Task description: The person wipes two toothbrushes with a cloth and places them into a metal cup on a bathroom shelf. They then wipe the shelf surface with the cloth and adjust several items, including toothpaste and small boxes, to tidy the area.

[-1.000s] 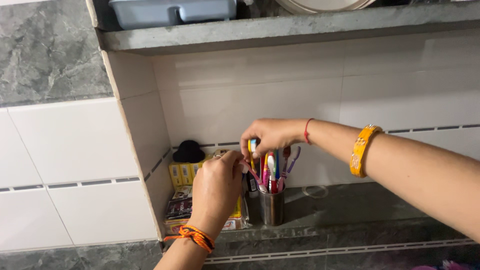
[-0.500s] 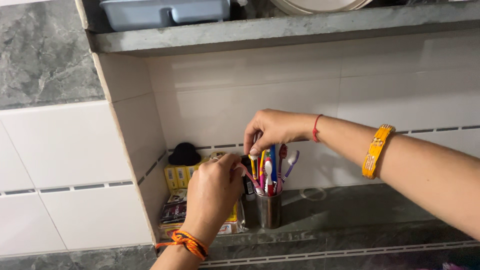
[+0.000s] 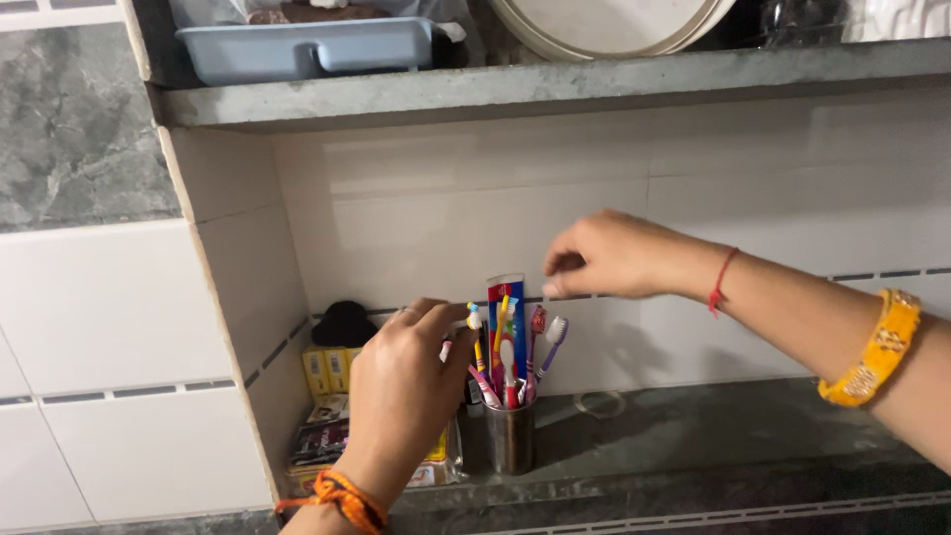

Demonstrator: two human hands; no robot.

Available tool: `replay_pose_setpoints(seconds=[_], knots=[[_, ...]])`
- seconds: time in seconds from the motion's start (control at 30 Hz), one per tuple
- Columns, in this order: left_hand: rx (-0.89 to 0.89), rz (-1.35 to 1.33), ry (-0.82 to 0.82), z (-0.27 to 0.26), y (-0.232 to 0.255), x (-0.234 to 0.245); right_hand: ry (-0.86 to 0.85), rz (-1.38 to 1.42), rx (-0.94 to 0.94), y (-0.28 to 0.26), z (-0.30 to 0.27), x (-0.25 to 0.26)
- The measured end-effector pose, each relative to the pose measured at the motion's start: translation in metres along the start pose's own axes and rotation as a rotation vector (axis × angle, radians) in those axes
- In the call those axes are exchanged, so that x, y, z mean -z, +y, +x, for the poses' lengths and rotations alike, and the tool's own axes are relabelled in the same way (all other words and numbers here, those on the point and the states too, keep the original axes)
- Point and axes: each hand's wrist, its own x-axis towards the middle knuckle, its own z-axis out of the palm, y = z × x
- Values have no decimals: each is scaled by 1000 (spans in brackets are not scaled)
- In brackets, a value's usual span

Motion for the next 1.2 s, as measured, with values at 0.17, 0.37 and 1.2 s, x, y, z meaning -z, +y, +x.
replay_pose_setpoints(seconds=[0.17,0.37,1.2], knots=[[-76,14,-89,12,14,-25,-163,53,-143,4,-22,-12],[-33,48,-316,40,17,-60,-78,308,-192,13,-29,-39],[83,45,-435,48,24,-79,99,609,10,38,18,-80]])
